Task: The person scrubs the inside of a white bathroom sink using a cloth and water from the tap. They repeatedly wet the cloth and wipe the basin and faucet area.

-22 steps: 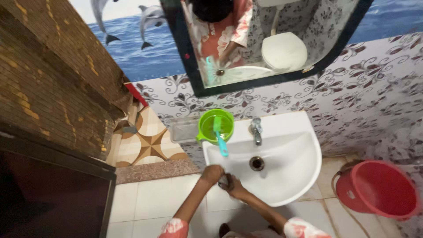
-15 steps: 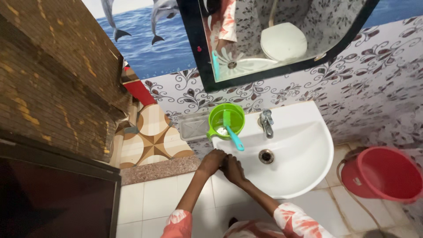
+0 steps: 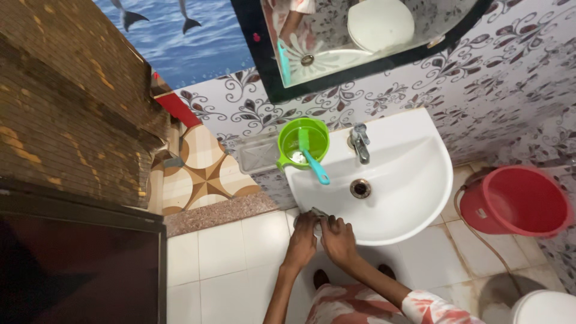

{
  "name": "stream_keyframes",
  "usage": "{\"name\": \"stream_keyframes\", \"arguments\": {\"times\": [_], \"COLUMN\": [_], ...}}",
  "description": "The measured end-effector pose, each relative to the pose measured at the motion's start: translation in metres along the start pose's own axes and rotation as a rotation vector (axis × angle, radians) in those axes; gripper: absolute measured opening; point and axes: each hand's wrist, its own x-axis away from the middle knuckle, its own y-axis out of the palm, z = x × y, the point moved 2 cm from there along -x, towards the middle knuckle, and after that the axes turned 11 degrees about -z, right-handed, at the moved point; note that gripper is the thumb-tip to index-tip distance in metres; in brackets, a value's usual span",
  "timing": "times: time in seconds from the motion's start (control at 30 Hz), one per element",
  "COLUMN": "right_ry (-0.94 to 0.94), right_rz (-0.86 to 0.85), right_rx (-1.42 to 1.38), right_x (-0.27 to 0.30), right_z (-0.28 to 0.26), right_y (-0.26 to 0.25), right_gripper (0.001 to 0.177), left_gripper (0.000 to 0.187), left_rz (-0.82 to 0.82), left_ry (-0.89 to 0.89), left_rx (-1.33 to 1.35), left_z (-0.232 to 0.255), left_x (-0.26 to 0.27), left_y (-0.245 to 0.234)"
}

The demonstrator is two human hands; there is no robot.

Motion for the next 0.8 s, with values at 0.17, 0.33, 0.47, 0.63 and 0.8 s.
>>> {"name": "stream_keyframes", "arguments": {"times": [0.17,0.33,0.47,0.63,0.8], "right_ry": [-0.171,-0.109,-0.034,-0.167,-0.369], "right_rz": [-0.103,-0.293,-0.395,-0.155,-0.002], "right_rx": [-0.229,-0.356,-0.117,-0.039,-0.065], "right_x": [0.039,0.062,0.073,0.083,0.075], "right_z": [0.038,0.098,0.162,0.241,0.308], "right_y": [-0.026,-0.054,-0.06,-0.068,-0.069], "right_gripper": [0.058,0.057,0.048,0.041,0.038], "left_gripper": [0.072,0.063,0.066,0.072,0.081], "left_rz": [-0.031,-0.14,-0.243,-0.074,-0.183], "left_ry": [-0.069,-0.054,-0.097,-0.194,-0.513], "left_rx": [0.008,-0.016,-0.047,0.138,0.208], "left_z": [0.033,0.076,0.119,0.175,0.178], "left_x": [-0.001,-0.018,-0.049,-0.096,-0.162], "left_y": [0.039,0.084,0.135,0.186,0.221]}}
